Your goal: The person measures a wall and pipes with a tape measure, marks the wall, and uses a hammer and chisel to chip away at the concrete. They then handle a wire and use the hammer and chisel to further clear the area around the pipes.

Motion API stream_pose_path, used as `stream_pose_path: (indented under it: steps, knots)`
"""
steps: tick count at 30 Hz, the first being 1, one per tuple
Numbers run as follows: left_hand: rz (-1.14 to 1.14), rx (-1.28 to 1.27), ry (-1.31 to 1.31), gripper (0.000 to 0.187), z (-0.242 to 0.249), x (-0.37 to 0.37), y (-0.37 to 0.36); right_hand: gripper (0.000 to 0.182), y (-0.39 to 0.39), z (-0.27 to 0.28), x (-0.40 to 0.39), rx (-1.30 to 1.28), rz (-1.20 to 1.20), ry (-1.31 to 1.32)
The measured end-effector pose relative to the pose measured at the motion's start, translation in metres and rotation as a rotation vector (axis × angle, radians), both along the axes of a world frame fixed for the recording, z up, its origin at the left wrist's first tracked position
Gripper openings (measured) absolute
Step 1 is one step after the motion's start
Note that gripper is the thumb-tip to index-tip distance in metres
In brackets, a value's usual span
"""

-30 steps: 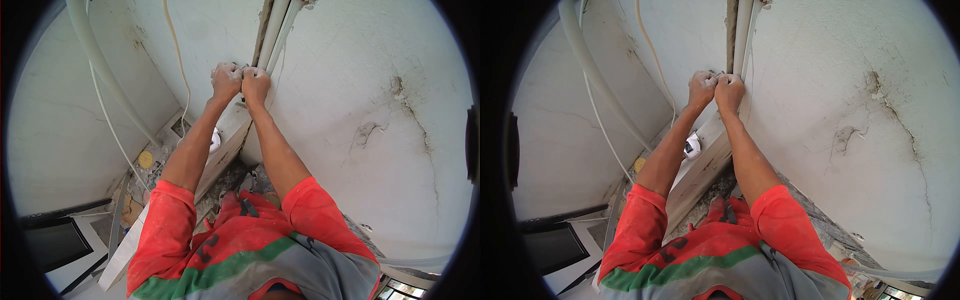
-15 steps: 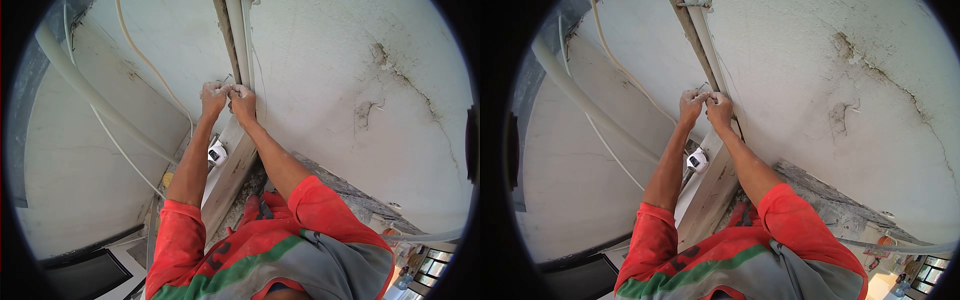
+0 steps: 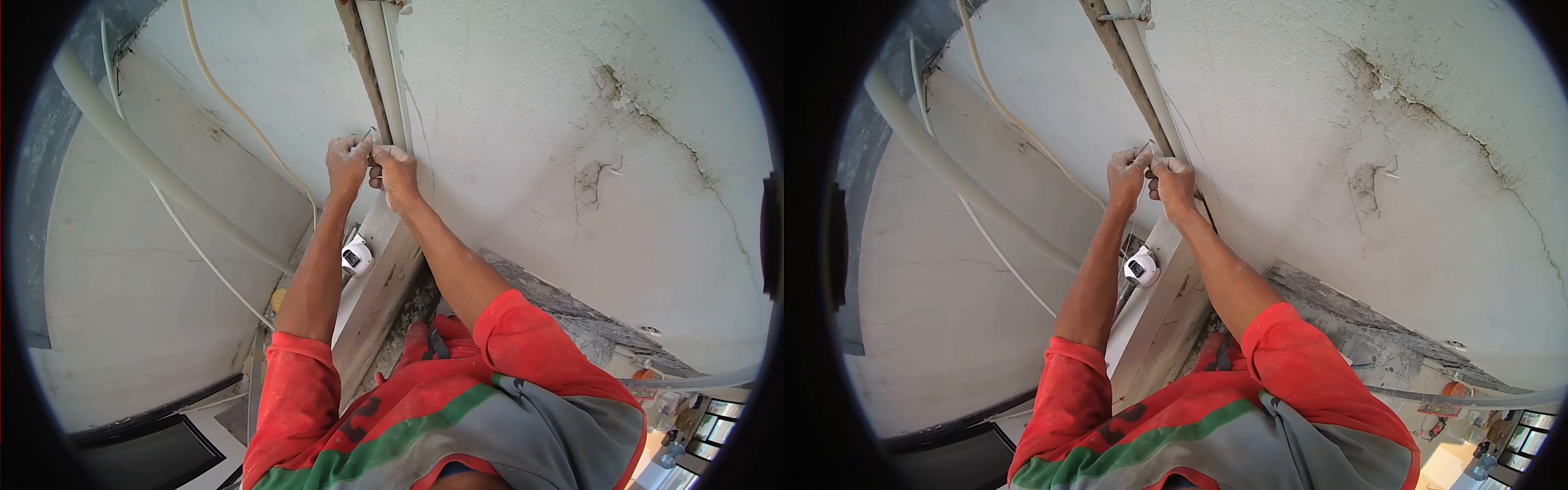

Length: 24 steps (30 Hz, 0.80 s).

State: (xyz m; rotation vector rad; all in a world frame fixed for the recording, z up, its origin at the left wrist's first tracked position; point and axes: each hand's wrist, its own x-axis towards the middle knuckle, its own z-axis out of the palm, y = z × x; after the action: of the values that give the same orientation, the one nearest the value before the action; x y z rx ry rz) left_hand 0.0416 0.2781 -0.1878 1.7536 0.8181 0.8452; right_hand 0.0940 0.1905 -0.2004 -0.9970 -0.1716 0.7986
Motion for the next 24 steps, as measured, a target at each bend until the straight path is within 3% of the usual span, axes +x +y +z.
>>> stream_pose_path:
  steps: [3, 12, 15, 18, 24]
  knots:
    - [-0.038, 0.056, 0.032, 0.023, -0.007, 0.002, 0.007, 0.012, 0.001, -0.007, 0.003, -0.097, 0.029, -0.047]
    - [0.066, 0.215, 0.026, 0.024, -0.012, 0.017, 0.006, 0.016, 0.005, -0.027, -0.002, -0.290, -0.230, -0.103]
    - [0.060, 0.208, 0.029, 0.025, -0.010, 0.017, 0.005, 0.020, 0.009, -0.044, -0.004, -0.528, -0.447, -0.702]
    - [0.068, 0.198, -0.032, 0.023, -0.011, 0.016, 0.003, 0.025, 0.007, -0.039, -0.001, -0.696, -0.317, -0.743]
    - [0.003, 0.040, -0.044, 0.020, -0.015, 0.015, 0.005, 0.028, 0.003, -0.026, 0.004, -0.743, -0.145, -0.771]
